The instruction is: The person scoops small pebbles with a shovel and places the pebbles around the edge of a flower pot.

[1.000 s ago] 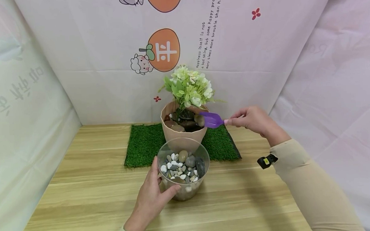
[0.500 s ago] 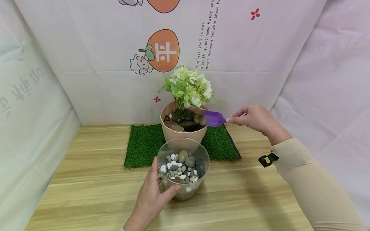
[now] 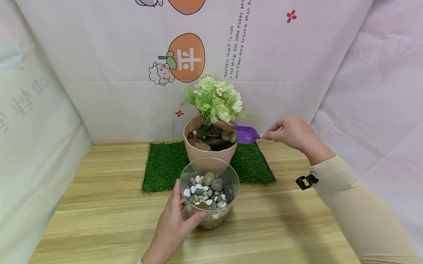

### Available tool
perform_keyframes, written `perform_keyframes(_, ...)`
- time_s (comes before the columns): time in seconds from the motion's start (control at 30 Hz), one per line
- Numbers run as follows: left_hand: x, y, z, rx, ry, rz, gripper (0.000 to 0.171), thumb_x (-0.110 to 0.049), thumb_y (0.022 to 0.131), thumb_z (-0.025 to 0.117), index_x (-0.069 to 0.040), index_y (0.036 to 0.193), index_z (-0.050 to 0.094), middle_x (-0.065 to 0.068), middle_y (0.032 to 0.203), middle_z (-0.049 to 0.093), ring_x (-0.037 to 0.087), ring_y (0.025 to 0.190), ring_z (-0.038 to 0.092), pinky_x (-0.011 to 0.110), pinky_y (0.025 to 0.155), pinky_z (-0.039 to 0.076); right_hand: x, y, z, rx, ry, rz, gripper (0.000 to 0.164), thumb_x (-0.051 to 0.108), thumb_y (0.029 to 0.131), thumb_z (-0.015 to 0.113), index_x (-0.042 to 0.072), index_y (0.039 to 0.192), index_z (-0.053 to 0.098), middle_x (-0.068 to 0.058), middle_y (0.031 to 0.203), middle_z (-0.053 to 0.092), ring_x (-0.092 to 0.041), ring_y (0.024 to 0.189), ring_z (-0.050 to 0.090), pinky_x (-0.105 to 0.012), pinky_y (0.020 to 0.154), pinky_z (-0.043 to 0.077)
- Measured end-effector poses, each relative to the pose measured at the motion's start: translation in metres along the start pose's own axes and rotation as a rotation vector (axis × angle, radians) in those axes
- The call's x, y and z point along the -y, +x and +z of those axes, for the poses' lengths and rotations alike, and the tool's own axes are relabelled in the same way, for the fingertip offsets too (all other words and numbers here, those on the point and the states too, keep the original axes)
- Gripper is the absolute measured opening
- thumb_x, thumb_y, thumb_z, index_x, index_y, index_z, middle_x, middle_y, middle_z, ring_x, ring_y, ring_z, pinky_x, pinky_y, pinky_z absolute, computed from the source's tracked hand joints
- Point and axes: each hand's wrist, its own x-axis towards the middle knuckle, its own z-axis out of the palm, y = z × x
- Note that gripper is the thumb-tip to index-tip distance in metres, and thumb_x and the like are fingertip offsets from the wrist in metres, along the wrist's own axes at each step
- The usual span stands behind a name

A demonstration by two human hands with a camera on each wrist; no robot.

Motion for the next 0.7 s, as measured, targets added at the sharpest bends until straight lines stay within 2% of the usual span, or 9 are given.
perform_keyframes(0.4,0.001,0.000,0.000,-0.001,0.011,0.003,0.122,-0.053,0.085,0.084,-0.008,0.168,0.007,0.023,0.170,0.023,0.040,0.144,0.048,0.048,0.112,0.052,0.013,-0.004,-0.004,-0.010,-0.068,0.018,0.046,0.056,0.092,0.073,0.014,0.109,0.080,-0.013,0.122,0.075,-0.032,0.106,0.066,-0.045,0.077,0.055)
perform_keyframes(0.53,0.001,0.000,0.000,0.000,0.013,0.003,0.122,-0.053,0.085,0.084,-0.008,0.168,0.007,0.023,0.170,0.023,0.040,0.144,0.048,0.048,0.112,0.052,0.016,-0.004,-0.006,-0.016,-0.111,0.017,0.046,0.057,0.092,0.072,0.015,0.110,0.080,-0.012,0.120,0.075,-0.033,0.104,0.067,-0.044,0.072,0.056)
perform_keyframes(0.7,0.001,0.000,0.000,0.001,0.010,0.007,0.121,-0.052,0.085,0.083,-0.008,0.168,0.007,0.022,0.170,0.023,0.039,0.145,0.047,0.048,0.112,0.052,0.020,-0.004,-0.007,-0.030,-0.150,0.006,0.045,0.056,0.092,0.073,0.015,0.108,0.081,-0.011,0.116,0.077,-0.031,0.097,0.069,-0.038,0.063,0.053)
